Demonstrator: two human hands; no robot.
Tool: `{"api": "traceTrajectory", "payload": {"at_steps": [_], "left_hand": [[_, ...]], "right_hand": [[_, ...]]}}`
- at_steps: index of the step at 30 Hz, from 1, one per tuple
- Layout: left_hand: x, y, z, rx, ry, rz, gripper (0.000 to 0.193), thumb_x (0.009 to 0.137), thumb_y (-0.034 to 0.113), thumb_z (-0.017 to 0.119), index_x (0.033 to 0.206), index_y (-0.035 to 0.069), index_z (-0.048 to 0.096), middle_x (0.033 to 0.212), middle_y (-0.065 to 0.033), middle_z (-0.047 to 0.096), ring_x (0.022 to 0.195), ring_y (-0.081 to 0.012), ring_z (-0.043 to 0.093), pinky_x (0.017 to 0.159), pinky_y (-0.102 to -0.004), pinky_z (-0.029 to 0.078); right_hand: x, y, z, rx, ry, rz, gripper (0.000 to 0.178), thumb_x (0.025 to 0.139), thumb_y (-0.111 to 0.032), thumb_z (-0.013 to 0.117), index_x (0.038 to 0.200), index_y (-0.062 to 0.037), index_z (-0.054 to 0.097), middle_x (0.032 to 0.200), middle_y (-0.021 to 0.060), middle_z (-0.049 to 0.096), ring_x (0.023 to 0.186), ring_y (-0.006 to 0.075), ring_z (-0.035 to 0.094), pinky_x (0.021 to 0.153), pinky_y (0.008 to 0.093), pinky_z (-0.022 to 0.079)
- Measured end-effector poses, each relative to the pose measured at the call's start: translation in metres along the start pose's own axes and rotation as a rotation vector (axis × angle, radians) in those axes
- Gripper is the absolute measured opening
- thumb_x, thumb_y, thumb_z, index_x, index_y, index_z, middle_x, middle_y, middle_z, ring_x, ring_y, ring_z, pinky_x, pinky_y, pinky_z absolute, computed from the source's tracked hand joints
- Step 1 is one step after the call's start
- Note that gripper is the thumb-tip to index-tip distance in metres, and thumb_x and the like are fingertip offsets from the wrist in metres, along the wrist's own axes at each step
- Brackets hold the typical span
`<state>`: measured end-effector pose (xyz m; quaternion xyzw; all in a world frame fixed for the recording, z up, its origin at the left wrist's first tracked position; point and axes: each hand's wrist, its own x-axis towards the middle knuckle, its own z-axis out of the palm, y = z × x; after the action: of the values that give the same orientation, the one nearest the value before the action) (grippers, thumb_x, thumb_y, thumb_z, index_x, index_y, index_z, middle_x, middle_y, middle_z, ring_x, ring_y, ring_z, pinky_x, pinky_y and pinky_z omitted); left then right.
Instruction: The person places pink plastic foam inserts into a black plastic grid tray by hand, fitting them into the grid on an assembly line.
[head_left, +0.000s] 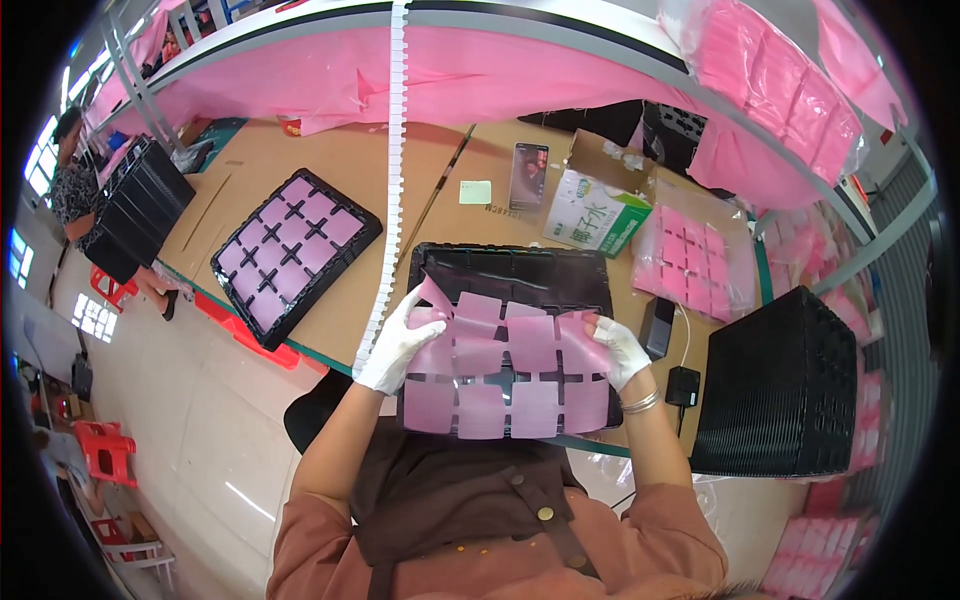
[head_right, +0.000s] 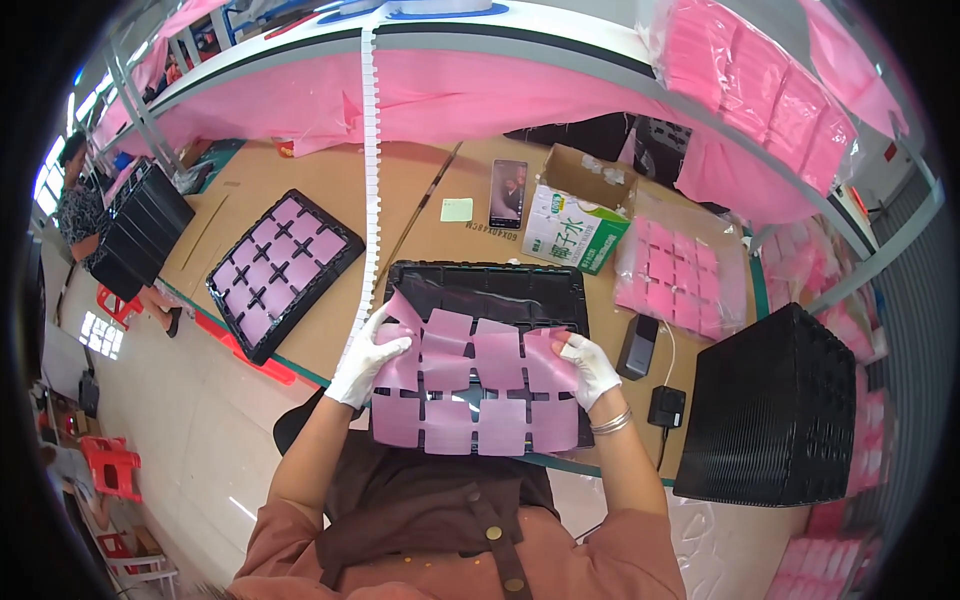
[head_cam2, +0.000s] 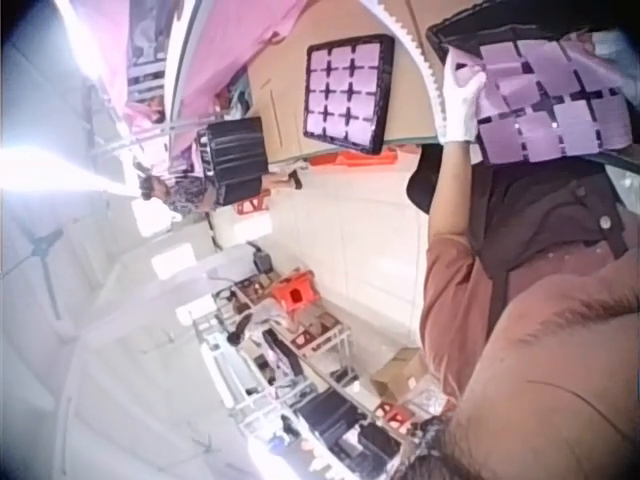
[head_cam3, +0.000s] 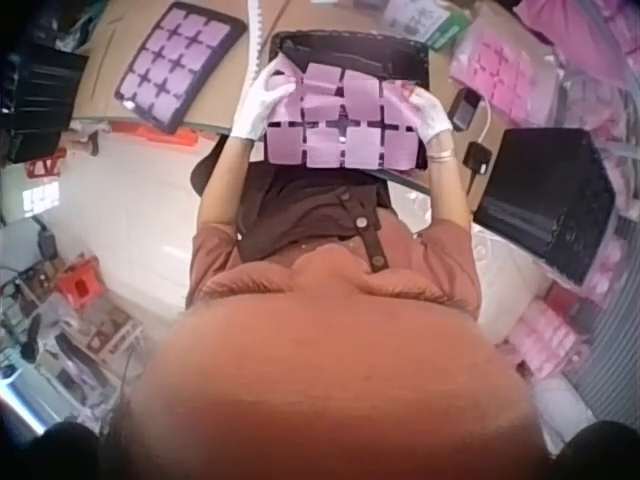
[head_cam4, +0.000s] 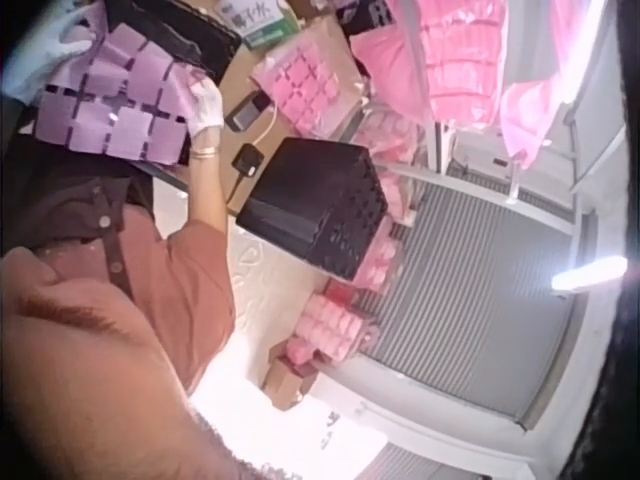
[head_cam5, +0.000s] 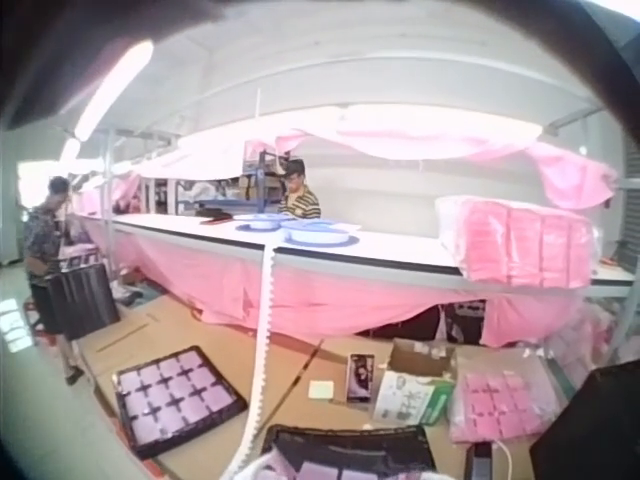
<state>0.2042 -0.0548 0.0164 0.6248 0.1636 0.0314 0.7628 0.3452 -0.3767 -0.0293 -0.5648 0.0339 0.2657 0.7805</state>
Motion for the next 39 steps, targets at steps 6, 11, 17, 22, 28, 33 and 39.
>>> {"api": "traceTrajectory", "payload": {"at_steps": [6,11,17,22,28,33,39], "left_hand": [[-0.014,0.043,-0.006,-0.182,-0.002,0.144,0.074,0.076,0.010,0.071,0.143,0.010,0.039,0.115,-0.0093,0.054,0.099,-0.0129,0.055,0.087,-0.0261,0.047],[-0.020,0.057,-0.006,0.018,0.050,0.279,0.071,0.077,0.009,0.071,0.141,0.009,0.041,0.117,-0.0074,0.054,0.100,-0.0113,0.054,0.085,-0.0242,0.046],[0.022,0.005,-0.007,0.044,0.046,0.114,0.068,0.081,0.009,0.069,0.141,0.004,0.038,0.118,-0.0102,0.055,0.090,-0.0115,0.056,0.077,-0.0245,0.048],[0.026,-0.022,-0.006,0.225,0.181,0.034,0.072,0.079,0.010,0.070,0.142,0.004,0.036,0.115,-0.0108,0.055,0.090,-0.0144,0.056,0.078,-0.0289,0.049],[0.045,-0.056,-0.014,0.476,0.254,0.160,0.080,0.072,0.009,0.073,0.142,0.002,0.034,0.106,-0.0143,0.057,0.087,-0.0202,0.057,0.080,-0.0308,0.048],[0.046,-0.052,-0.007,0.618,0.316,0.217,0.070,0.075,0.013,0.071,0.137,0.001,0.040,0.108,-0.0189,0.058,0.085,-0.0254,0.060,0.080,-0.0361,0.049],[-0.001,0.002,-0.021,1.033,0.548,0.216,0.054,0.085,0.029,0.065,0.129,0.004,0.047,0.113,-0.0176,0.055,0.086,-0.0286,0.064,0.079,-0.0415,0.050]], "right_hand": [[-0.021,-0.049,0.030,0.417,-0.369,-0.138,0.063,0.076,-0.003,0.073,0.132,-0.0008,0.043,0.121,0.0104,0.058,0.099,0.0177,0.063,0.085,0.0284,0.052],[-0.038,-0.071,0.042,0.279,-0.424,-0.237,0.074,0.075,0.000,0.071,0.139,-0.0006,0.035,0.133,0.0144,0.050,0.117,0.0248,0.055,0.097,0.0366,0.047],[0.038,-0.012,-0.015,-0.132,-0.234,-0.135,0.059,0.080,0.002,0.063,0.135,0.0012,0.042,0.118,0.0117,0.060,0.101,0.0133,0.057,0.086,0.0236,0.047],[0.033,0.001,-0.007,-0.489,0.138,-0.106,0.056,0.077,0.003,0.065,0.130,0.0011,0.047,0.108,0.0114,0.063,0.087,0.0120,0.059,0.078,0.0246,0.048],[0.038,0.005,-0.007,-0.909,0.282,-0.255,0.059,0.072,0.000,0.069,0.128,-0.0001,0.050,0.100,0.0118,0.065,0.077,0.0183,0.063,0.072,0.0298,0.050],[0.041,0.000,-0.007,-1.109,0.417,-0.318,0.054,0.074,-0.011,0.070,0.124,-0.0024,0.053,0.101,0.0150,0.066,0.087,0.0305,0.065,0.080,0.0385,0.050],[0.019,-0.022,-0.040,-1.122,0.539,-0.432,0.045,0.080,-0.016,0.066,0.121,-0.0020,0.056,0.107,0.0167,0.066,0.091,0.0260,0.065,0.082,0.0354,0.050]]}}
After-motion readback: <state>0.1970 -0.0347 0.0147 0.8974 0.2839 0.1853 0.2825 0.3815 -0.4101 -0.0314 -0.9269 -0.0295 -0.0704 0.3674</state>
